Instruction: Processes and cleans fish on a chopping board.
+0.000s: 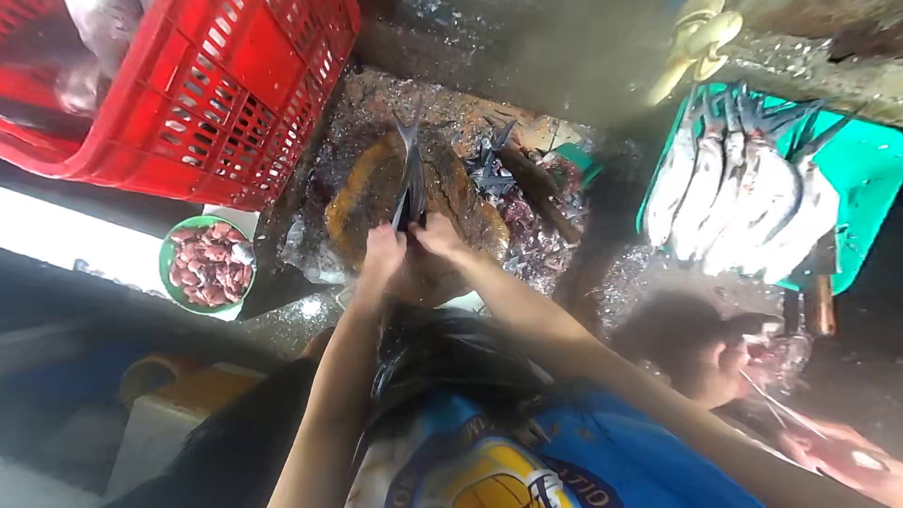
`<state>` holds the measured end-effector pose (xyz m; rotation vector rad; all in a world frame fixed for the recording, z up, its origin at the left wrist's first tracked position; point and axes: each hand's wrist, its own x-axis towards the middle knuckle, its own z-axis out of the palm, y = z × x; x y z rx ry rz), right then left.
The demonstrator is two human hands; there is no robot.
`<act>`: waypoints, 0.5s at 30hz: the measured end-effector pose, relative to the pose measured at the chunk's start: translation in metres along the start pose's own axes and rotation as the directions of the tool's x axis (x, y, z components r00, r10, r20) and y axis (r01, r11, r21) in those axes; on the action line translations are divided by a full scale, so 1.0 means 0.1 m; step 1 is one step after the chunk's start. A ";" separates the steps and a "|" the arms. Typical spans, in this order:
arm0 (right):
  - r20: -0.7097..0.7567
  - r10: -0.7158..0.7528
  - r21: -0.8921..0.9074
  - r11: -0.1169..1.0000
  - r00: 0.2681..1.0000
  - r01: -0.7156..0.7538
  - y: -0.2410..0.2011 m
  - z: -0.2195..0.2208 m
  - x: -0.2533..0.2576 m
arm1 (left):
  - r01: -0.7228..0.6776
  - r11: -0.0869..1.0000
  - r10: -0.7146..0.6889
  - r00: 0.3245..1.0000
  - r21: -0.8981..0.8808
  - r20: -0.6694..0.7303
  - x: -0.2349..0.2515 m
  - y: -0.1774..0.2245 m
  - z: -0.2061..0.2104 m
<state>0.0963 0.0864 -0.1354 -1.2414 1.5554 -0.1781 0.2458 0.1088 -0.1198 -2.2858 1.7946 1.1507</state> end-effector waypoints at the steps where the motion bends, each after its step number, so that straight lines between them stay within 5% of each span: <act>1: -0.011 -0.014 0.031 0.999 1.000 0.015 0.06 0.00 0.04 | -0.044 0.991 0.041 0.999 -0.127 -0.030 0.04 -0.16 0.02; 4: 0.010 -0.047 0.182 0.982 0.999 0.044 0.23 0.00 0.14 | -0.092 0.911 0.094 0.995 -0.403 -0.014 0.07 -0.48 0.00; 7: 0.074 -0.078 0.340 0.939 0.994 0.049 0.22 -0.05 0.09 | -0.028 0.940 0.043 0.998 -0.341 0.037 0.08 -0.27 -0.17; 11: 0.010 -0.131 0.557 0.824 0.991 0.103 0.33 0.01 -0.03 | -0.076 0.967 0.043 0.989 -0.243 -0.139 0.14 -0.09 -0.16; 15: -0.045 -0.233 0.752 0.632 0.971 0.186 0.49 -0.04 -0.20 | -0.091 0.791 0.000 0.989 -0.605 -0.150 0.02 -0.04 -0.14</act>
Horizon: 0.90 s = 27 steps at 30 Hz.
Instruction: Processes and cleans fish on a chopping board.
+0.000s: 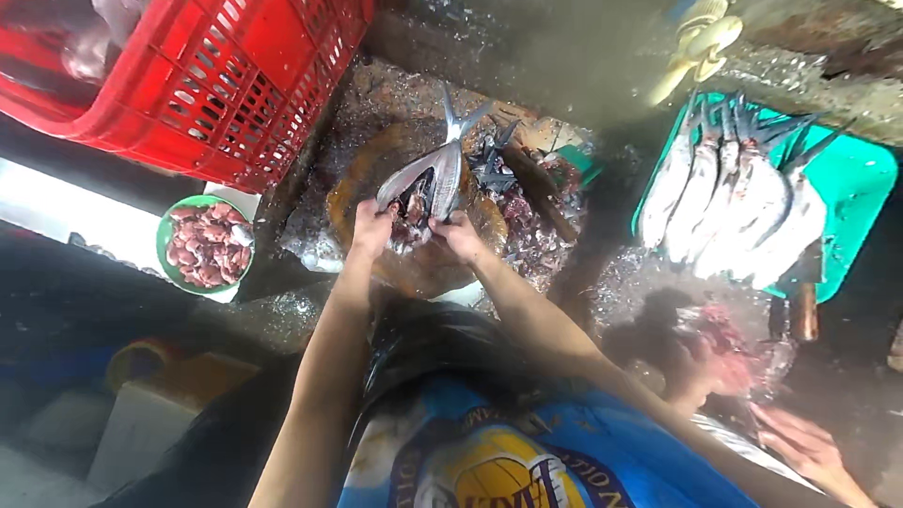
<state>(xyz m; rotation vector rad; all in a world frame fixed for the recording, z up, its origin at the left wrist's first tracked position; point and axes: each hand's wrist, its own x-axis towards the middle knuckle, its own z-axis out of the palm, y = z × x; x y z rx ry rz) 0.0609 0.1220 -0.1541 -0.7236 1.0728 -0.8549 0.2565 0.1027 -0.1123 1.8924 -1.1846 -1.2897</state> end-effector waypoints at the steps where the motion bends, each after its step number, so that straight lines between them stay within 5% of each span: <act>1: 0.033 -0.016 0.099 0.995 0.999 0.013 0.00 -0.04 -0.05 | 0.072 0.983 -0.064 0.997 -0.171 0.049 -0.07 0.02 0.01; 4: 0.192 -0.040 0.385 0.922 0.981 -0.038 -0.05 -0.11 -0.15 | 0.249 0.786 -0.137 0.963 -0.566 0.232 -0.22 -0.06 0.06; 6: 0.189 -0.017 0.418 0.906 0.982 -0.065 -0.05 -0.16 -0.16 | 0.278 0.708 -0.143 0.957 -0.650 0.253 -0.24 -0.12 0.14; 8: 0.068 0.047 0.257 0.964 0.997 -0.063 -0.06 -0.20 -0.22 | 0.208 0.847 -0.197 0.978 -0.489 0.074 -0.27 -0.07 0.23; 11: -0.153 0.126 -0.163 0.975 0.980 -0.151 -0.12 -0.15 -0.34 | -0.074 0.993 0.089 0.981 0.094 -0.173 -0.33 0.02 0.34; 13: -0.204 0.096 -0.373 0.912 0.974 -0.168 -0.12 -0.08 -0.35 | -0.130 0.961 0.142 0.989 0.245 -0.032 -0.41 0.14 0.43; 15: -0.220 0.046 -0.523 0.837 0.975 -0.157 -0.04 -0.05 -0.36 | -0.051 0.967 0.025 0.994 0.251 0.104 -0.52 0.25 0.57; 22: -0.298 0.023 -0.687 0.689 0.954 -0.231 -0.14 0.06 -0.31 | 0.158 0.973 -0.157 0.987 -0.167 0.023 -0.45 0.20 0.90; 24: -0.288 0.014 -0.718 0.659 0.957 -0.226 -0.14 0.05 -0.30 | 0.256 0.897 -0.257 0.965 -0.359 0.045 -0.41 0.18 0.96; 27: -0.247 0.022 -0.744 0.637 0.969 -0.204 -0.19 0.02 -0.29 | 0.349 0.631 -0.436 0.898 -0.693 0.055 -0.33 0.12 0.92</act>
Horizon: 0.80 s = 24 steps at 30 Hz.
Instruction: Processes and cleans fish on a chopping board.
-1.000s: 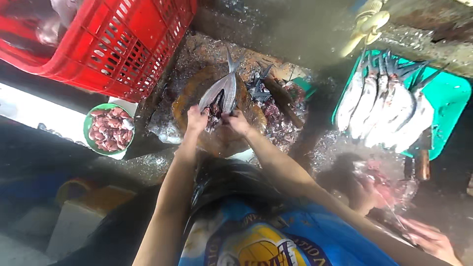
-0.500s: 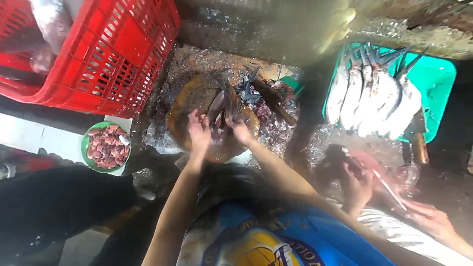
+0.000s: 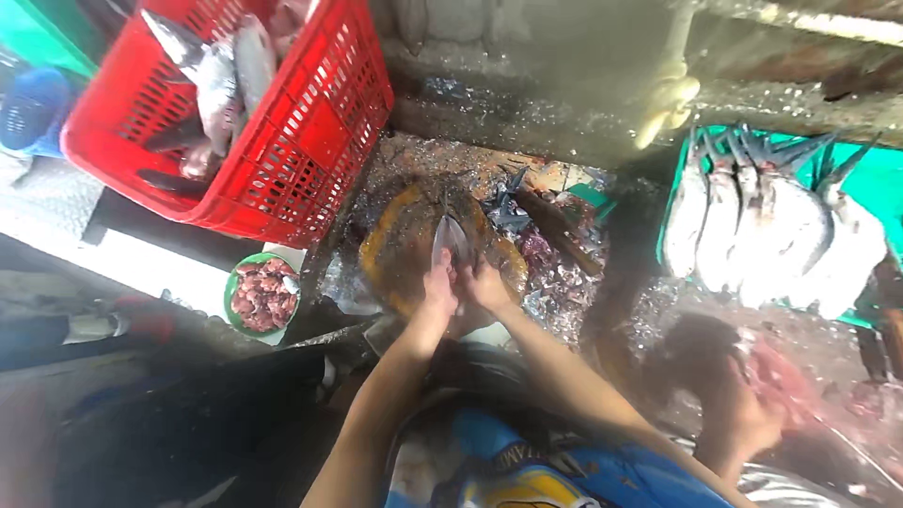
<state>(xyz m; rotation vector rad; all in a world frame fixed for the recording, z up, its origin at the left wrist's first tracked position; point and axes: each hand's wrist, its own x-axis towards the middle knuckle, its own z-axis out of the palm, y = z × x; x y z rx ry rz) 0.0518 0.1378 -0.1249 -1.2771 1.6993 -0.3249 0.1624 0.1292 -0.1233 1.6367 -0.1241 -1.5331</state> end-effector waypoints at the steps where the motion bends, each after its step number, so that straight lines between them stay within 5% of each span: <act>1: 0.006 0.005 -0.011 1.000 1.000 -0.005 -0.01 -0.02 -0.01 | 0.024 0.992 -0.025 1.000 -0.126 -0.003 0.02 0.02 -0.07; 3: 0.011 0.023 -0.048 0.999 1.000 -0.022 0.03 -0.04 -0.03 | -0.015 0.955 0.000 0.999 -0.297 -0.049 0.01 0.06 -0.30; 6: 0.038 -0.026 -0.109 0.994 0.999 0.030 0.08 -0.08 -0.02 | -0.266 0.926 0.184 0.938 -0.270 -0.293 0.01 0.35 -0.57; 7: 0.053 -0.057 -0.121 0.991 0.997 0.063 0.08 -0.09 -0.01 | -0.385 0.908 0.337 0.905 -0.163 -0.259 0.02 0.43 -0.61; 9: 0.076 -0.110 -0.117 0.986 0.991 0.119 0.09 -0.06 0.00 | -0.631 0.762 0.601 0.772 0.145 0.204 0.08 0.43 -0.74; 11: 0.058 -0.153 -0.066 0.985 0.986 0.157 0.09 -0.01 -0.01 | -0.781 0.404 0.435 0.622 0.477 0.650 0.18 0.38 -0.74; 13: 0.008 -0.171 -0.032 0.985 0.985 0.171 0.06 0.04 0.02 | -0.792 0.141 0.226 0.611 0.595 0.759 0.17 0.36 -0.65; 19: 0.015 -0.133 -0.006 0.991 0.991 0.133 0.17 0.05 -0.07 | -0.776 0.007 -0.092 0.627 0.630 0.773 0.05 0.41 -0.54; 24: 0.022 -0.245 0.138 0.961 0.969 0.239 0.15 0.13 -0.20 | -0.727 -0.126 -0.297 0.676 0.675 0.674 -0.05 0.71 -0.38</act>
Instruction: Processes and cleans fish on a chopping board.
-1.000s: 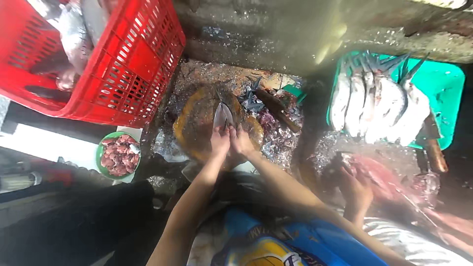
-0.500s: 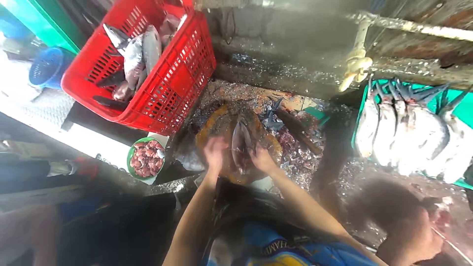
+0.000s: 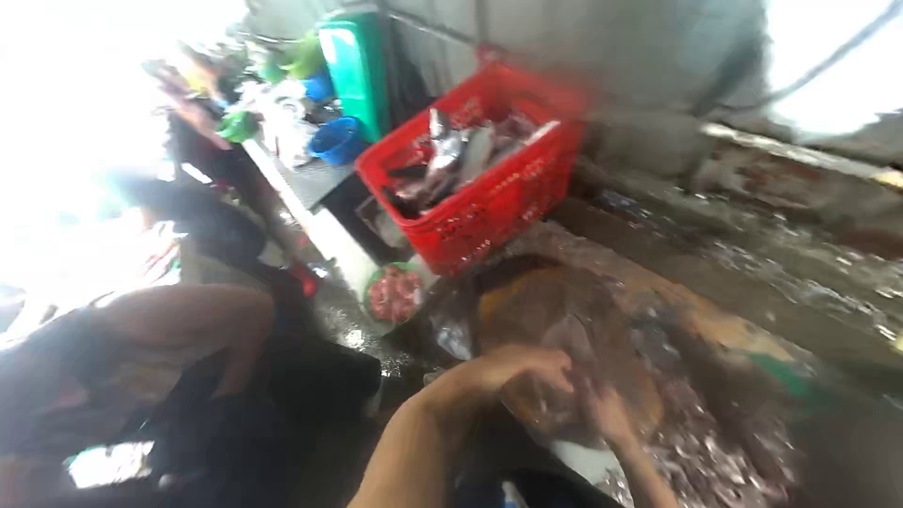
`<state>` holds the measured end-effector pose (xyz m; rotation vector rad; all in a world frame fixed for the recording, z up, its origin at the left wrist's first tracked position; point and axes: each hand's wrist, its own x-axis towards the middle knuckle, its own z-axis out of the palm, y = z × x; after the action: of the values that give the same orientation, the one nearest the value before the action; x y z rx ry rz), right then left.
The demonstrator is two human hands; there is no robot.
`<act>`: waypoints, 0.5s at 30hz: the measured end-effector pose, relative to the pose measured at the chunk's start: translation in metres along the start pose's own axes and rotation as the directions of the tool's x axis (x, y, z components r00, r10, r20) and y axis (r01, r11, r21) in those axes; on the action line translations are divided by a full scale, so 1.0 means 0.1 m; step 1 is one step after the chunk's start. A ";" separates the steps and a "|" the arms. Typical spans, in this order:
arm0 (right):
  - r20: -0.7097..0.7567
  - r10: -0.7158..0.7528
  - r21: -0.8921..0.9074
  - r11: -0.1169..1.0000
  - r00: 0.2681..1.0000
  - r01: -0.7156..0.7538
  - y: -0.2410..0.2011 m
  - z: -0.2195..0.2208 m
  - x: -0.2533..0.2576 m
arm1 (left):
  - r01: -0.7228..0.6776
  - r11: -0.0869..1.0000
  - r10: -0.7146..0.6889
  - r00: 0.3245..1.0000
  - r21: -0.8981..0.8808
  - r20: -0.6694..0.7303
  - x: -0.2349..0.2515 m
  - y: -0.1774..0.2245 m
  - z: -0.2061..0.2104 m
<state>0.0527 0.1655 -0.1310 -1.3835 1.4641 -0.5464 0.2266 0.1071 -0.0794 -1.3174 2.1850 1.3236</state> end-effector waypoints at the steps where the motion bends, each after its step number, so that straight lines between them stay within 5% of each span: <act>1: -0.005 -0.008 -0.006 1.000 1.000 0.008 0.01 0.02 0.01 | 0.019 0.999 -0.021 0.999 0.036 0.033 0.03 0.02 -0.03; 5: -0.008 0.038 -0.021 0.999 0.999 -0.038 0.00 0.02 0.03 | 0.010 0.986 -0.023 0.997 0.169 0.075 -0.01 0.13 -0.13; 15: -0.036 0.156 -0.041 0.987 0.987 -0.157 -0.04 0.08 0.04 | -0.114 0.991 0.109 0.992 -0.064 -0.071 0.08 -0.10 0.24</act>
<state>0.0619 0.1630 -0.1321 -1.2849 1.6037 -0.4408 0.2249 0.1202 -0.1031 -1.2986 2.3083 1.4255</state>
